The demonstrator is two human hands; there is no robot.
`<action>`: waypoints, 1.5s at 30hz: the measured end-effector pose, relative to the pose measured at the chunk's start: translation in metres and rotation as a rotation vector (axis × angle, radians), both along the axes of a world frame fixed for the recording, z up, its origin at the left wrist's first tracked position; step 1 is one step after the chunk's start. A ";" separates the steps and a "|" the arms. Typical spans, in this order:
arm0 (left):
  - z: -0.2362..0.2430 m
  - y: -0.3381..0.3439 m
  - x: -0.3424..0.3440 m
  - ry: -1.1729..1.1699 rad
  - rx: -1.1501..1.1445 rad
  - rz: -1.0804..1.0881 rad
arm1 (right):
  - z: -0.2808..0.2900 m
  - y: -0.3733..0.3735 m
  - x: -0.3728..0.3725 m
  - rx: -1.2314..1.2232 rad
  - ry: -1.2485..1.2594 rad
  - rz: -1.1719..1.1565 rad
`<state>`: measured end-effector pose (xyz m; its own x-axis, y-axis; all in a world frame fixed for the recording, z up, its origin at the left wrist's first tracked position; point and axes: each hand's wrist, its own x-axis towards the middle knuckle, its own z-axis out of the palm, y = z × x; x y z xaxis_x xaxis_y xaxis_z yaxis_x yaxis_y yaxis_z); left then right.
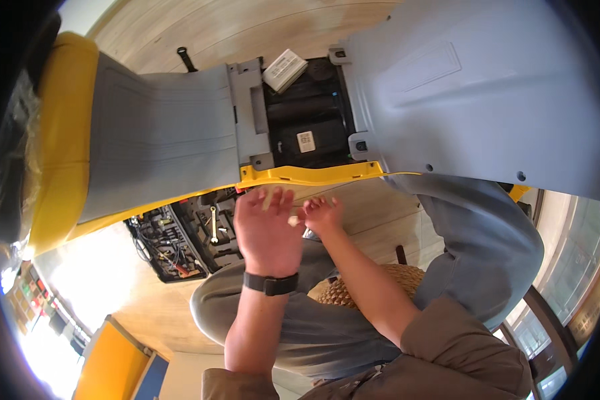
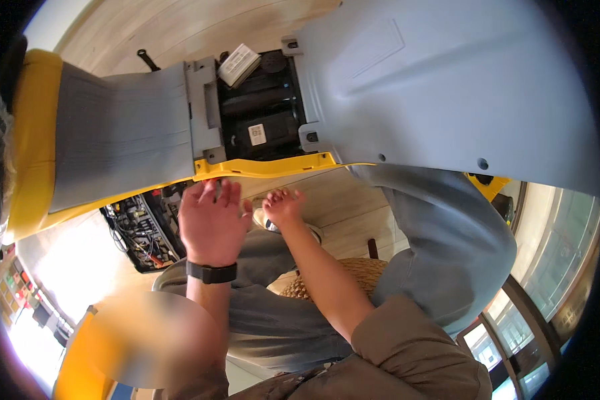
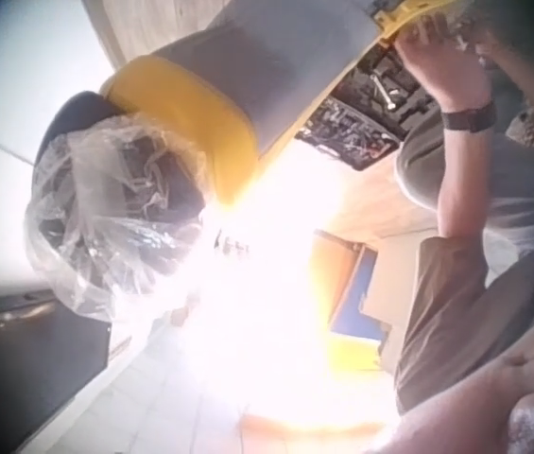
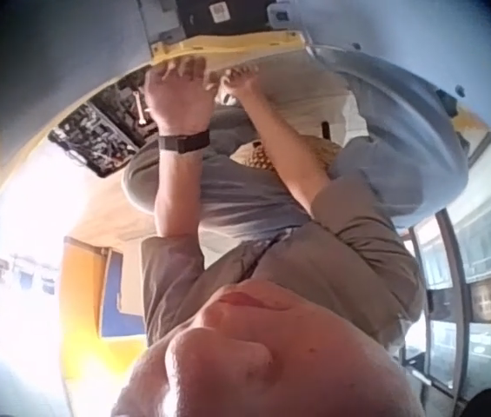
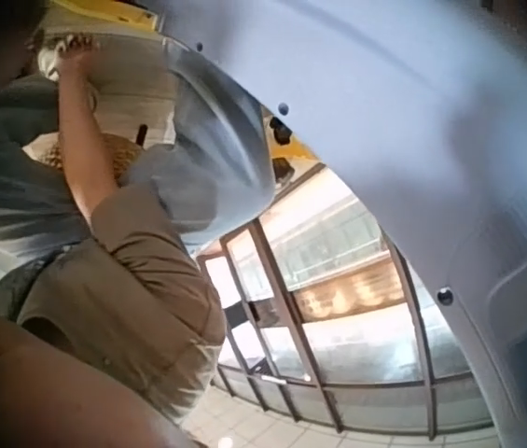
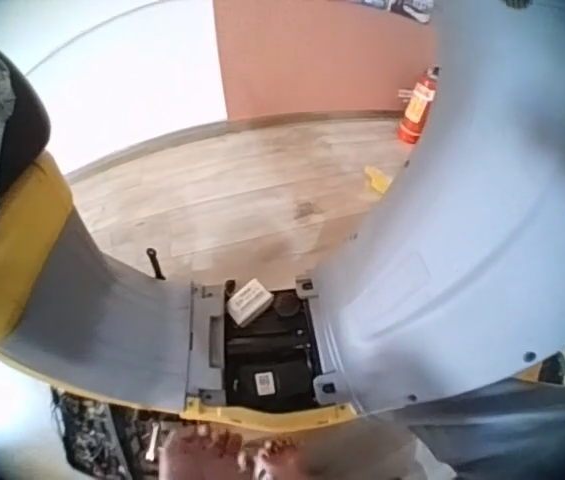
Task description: Assembling and installing panels onto a yellow electric scooter using a power drill.
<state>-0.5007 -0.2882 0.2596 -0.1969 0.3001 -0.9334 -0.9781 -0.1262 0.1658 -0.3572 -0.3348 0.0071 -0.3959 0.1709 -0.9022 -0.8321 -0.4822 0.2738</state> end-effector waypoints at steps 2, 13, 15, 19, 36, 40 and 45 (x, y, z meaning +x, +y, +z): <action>-0.001 0.003 0.010 -0.027 0.058 -0.035 | 0.001 -0.018 0.017 -0.096 -0.172 0.164; 0.013 0.007 0.041 -0.022 0.250 -0.225 | 0.045 -0.002 -0.001 0.410 0.109 -0.028; 0.009 0.000 0.042 0.002 0.252 -0.181 | 0.051 0.007 -0.013 0.523 0.221 0.060; 0.020 0.013 0.046 -0.032 0.276 -0.232 | 0.030 0.055 -0.020 0.829 0.220 0.854; 0.082 -0.015 -0.007 0.516 0.720 -0.120 | 0.175 0.067 -0.169 3.534 -0.058 2.508; 0.075 -0.018 -0.012 0.624 0.753 -0.099 | 0.145 0.043 -0.115 3.393 0.704 2.693; 0.088 -0.014 -0.012 0.641 0.702 -0.236 | 0.139 0.033 -0.095 2.905 1.402 3.149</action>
<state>-0.5123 -0.3019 0.3475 -0.4677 0.8434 -0.2642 -0.7414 -0.2117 0.6368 -0.4526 -0.3019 0.1459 -0.1731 -0.6447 -0.7446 -0.6280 0.6546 -0.4208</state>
